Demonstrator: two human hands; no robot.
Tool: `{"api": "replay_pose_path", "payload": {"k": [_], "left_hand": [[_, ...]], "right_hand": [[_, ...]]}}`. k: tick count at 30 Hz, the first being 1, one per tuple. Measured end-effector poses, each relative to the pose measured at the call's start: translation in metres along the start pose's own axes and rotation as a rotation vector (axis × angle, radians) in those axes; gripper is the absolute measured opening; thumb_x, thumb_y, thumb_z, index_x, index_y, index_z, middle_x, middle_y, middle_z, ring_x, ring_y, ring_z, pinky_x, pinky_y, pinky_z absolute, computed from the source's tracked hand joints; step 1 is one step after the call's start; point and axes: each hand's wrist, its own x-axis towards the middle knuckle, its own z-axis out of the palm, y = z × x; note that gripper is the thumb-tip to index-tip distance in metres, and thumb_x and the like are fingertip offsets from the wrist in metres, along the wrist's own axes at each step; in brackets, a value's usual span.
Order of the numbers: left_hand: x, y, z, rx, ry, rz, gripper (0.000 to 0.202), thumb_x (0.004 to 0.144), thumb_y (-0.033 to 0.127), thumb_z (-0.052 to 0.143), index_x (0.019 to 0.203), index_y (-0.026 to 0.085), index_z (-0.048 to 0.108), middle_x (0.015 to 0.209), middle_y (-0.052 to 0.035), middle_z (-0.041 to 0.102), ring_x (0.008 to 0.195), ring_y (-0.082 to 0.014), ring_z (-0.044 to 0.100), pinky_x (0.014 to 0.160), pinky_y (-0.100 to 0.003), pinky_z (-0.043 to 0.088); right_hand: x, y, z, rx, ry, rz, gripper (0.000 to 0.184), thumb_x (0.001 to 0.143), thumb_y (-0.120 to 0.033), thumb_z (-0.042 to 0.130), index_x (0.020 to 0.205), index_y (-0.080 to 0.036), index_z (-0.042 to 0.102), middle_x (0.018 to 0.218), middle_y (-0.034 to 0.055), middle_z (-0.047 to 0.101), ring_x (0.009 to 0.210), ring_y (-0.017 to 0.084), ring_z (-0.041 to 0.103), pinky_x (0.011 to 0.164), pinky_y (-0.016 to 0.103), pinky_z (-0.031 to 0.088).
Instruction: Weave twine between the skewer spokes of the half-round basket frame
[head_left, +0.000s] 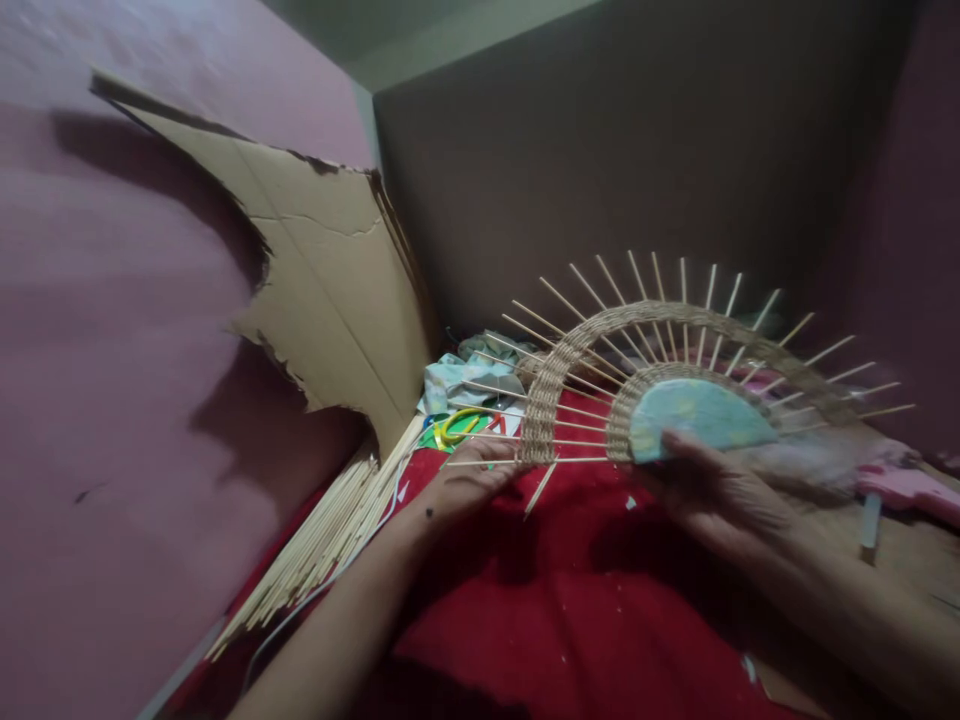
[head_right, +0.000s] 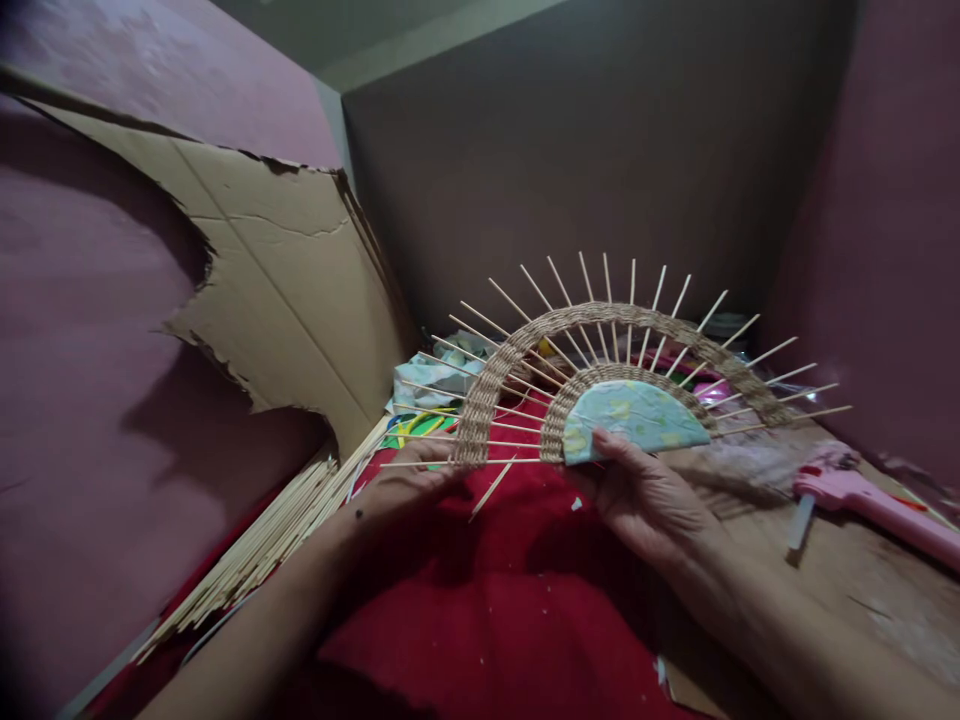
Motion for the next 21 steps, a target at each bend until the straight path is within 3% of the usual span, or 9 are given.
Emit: {"api": "replay_pose_path", "payload": {"k": [4,9,13,18,21], "left_hand": [[0.000,-0.003,-0.003,0.102,0.077,0.046,0.018,0.077,0.026,0.063,0.091,0.022,0.073,0.102,-0.0112,0.067,0.100,-0.0254,0.055,0.093,-0.040,0.039],[0.000,-0.008,-0.008,0.151,0.247,0.051,0.036,0.066,0.025,0.072,0.102,0.025,0.069,0.114,-0.0111,0.061,0.114,-0.0284,0.047,0.098,-0.044,0.034],[-0.003,0.001,-0.010,0.019,0.187,0.013,0.039,0.072,0.028,0.068,0.110,0.025,0.064,0.124,-0.0089,0.056,0.115,-0.0250,0.049,0.095,-0.039,0.039],[-0.004,0.002,-0.009,-0.090,0.149,0.029,0.019,0.079,0.028,0.060,0.091,0.018,0.071,0.102,-0.0078,0.067,0.099,-0.0204,0.057,0.090,-0.032,0.040],[-0.004,0.001,-0.006,-0.252,0.100,-0.035,0.020,0.079,0.032,0.060,0.078,0.015,0.070,0.076,-0.0056,0.066,0.066,-0.0131,0.055,0.063,-0.025,0.043]], "right_hand": [[0.002,0.001,-0.001,0.011,0.011,-0.002,0.016,0.070,-0.005,0.064,0.081,-0.016,0.060,0.081,0.0011,0.065,0.071,0.013,0.062,0.074,0.030,0.057],[0.006,0.000,-0.002,0.079,0.077,0.014,0.018,0.071,-0.002,0.061,0.082,-0.016,0.058,0.080,0.0017,0.064,0.072,0.013,0.062,0.076,0.033,0.057],[0.006,-0.002,-0.001,0.097,0.095,-0.021,0.020,0.069,0.002,0.059,0.079,-0.015,0.056,0.077,0.0012,0.063,0.069,0.014,0.062,0.075,0.035,0.057],[0.002,-0.003,0.003,0.120,0.108,0.006,0.021,0.069,0.002,0.058,0.080,-0.016,0.056,0.077,0.0005,0.063,0.067,0.013,0.061,0.075,0.035,0.057],[0.002,-0.002,0.002,0.108,0.107,0.017,0.019,0.069,0.001,0.059,0.078,-0.016,0.056,0.073,-0.0005,0.063,0.064,0.011,0.060,0.071,0.031,0.058]]}}
